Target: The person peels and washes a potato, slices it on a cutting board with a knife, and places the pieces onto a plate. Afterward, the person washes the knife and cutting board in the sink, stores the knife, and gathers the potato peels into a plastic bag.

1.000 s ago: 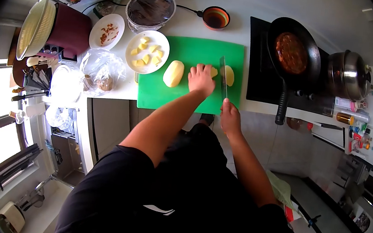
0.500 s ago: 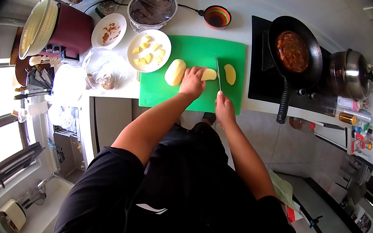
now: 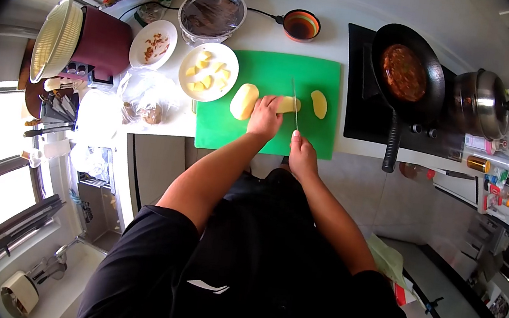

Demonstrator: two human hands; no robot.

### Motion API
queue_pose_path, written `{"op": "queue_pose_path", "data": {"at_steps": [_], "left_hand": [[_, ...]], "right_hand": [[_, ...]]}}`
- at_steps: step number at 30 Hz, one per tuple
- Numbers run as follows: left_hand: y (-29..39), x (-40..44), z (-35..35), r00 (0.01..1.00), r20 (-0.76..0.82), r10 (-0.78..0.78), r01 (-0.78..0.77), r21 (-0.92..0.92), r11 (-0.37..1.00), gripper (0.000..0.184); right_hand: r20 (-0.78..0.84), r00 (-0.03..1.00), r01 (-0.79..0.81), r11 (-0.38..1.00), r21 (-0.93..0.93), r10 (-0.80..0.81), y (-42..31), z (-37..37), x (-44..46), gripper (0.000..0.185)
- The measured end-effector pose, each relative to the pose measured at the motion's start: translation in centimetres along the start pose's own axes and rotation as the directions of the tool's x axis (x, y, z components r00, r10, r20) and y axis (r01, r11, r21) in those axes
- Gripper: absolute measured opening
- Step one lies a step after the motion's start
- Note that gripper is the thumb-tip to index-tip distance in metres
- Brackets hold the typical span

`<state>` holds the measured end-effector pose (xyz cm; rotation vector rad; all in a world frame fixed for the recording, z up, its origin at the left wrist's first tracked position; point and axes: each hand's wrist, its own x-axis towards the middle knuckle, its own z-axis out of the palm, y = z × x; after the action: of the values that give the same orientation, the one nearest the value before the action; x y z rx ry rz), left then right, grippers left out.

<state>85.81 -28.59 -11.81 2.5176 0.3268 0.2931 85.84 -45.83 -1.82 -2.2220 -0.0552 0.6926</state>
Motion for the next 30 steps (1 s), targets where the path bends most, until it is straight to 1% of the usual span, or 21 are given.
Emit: {"op": "queue_pose_path", "data": {"at_steps": [2, 3, 4, 6, 8, 9, 10, 11, 12, 14, 17, 19, 21, 23, 27, 30], "left_hand": [[0.6, 0.1, -0.7, 1.0, -0.003, 0.023, -0.023, 0.022, 1.0, 0.051], [1.3, 0.2, -1.7, 1.0, -0.014, 0.006, -0.007, -0.032, 0.999, 0.05], [1.9, 0.5, -2.4, 1.0, -0.026, -0.011, 0.009, -0.085, 0.996, 0.049], [1.9, 0.5, -2.4, 1.0, -0.027, -0.016, 0.014, -0.091, 0.996, 0.05], [2.0, 0.5, -2.5, 0.999, -0.024, -0.021, 0.018, -0.099, 0.995, 0.05], [2.1, 0.6, -2.5, 0.999, -0.029, -0.023, 0.021, -0.093, 0.995, 0.05], [2.1, 0.5, -2.4, 0.999, -0.031, -0.028, 0.025, -0.087, 0.996, 0.05], [2.2, 0.3, -2.4, 0.999, -0.029, -0.03, 0.027, -0.087, 0.996, 0.05], [2.3, 0.5, -2.3, 0.998, -0.037, -0.046, 0.042, -0.096, 0.994, 0.051], [2.5, 0.3, -2.4, 0.997, -0.041, -0.066, 0.061, -0.106, 0.992, 0.051], [2.3, 0.1, -2.7, 0.997, -0.023, -0.072, 0.067, -0.157, 0.985, 0.051], [2.3, -0.5, -2.9, 0.996, -0.084, -0.03, 0.018, -0.141, 0.99, 0.05], [2.4, -0.9, -2.9, 0.996, -0.08, -0.046, 0.037, -0.114, 0.993, 0.05], [2.2, -0.9, -2.8, 0.995, -0.079, -0.063, 0.056, -0.087, 0.995, 0.049], [2.4, -0.7, -2.8, 0.993, -0.09, -0.076, 0.067, -0.099, 0.993, 0.047], [2.2, -0.7, -2.8, 0.994, -0.087, -0.071, 0.061, -0.108, 0.992, 0.046]], "right_hand": [[0.006, 1.0, 0.019, 1.0, -0.009, -0.019, 0.2, 0.2, 0.7, 0.057], [0.006, 1.0, 0.017, 1.0, -0.008, -0.017, 0.4, 0.5, 1.1, 0.057], [-0.028, 0.999, 0.024, 1.0, -0.008, -0.024, 0.7, 1.0, 1.7, 0.058], [-0.063, 0.998, 0.03, 1.0, -0.008, -0.03, 1.6, 1.8, 2.7, 0.06], [-0.091, 0.989, 0.118, 0.992, 0.05, -0.113, 2.1, 2.0, 3.1, 0.06], [-0.091, 0.989, 0.118, 0.992, 0.048, -0.114, 2.5, 1.6, 3.7, 0.06], [0.008, 1.0, 0.009, 0.986, 0.167, -0.011, 2.5, 1.0, 3.9, 0.06], [0.117, 0.99, -0.11, 0.955, 0.275, 0.08, 2.4, 0.5, 4.0, 0.06], [0.117, 0.99, -0.108, 0.955, 0.275, 0.079, 2.2, 0.3, 3.9, 0.06], [-0.009, 0.995, 0.098, 0.99, 0.1, -0.097, 1.7, -0.3, 2.9, 0.06], [-0.005, 0.994, 0.108, 0.993, 0.051, -0.108, -0.2, -0.9, 0.6, 0.06], [0.007, 0.996, 0.087, 0.996, 0.035, -0.087, -0.5, -0.7, -0.2, 0.058], [0.02, 0.997, 0.069, 0.997, 0.023, -0.07, -0.7, -0.4, -0.7, 0.056], [0.027, 0.998, 0.058, 0.998, 0.012, -0.058, -0.4, 0.1, -0.6, 0.056], [0.026, 0.999, 0.029, 0.999, -0.035, -0.028, 0.0, 0.7, -0.2, 0.057], [0.036, 0.999, 0.038, 0.999, -0.027, -0.037, 0.4, 1.1, 1.0, 0.057]]}}
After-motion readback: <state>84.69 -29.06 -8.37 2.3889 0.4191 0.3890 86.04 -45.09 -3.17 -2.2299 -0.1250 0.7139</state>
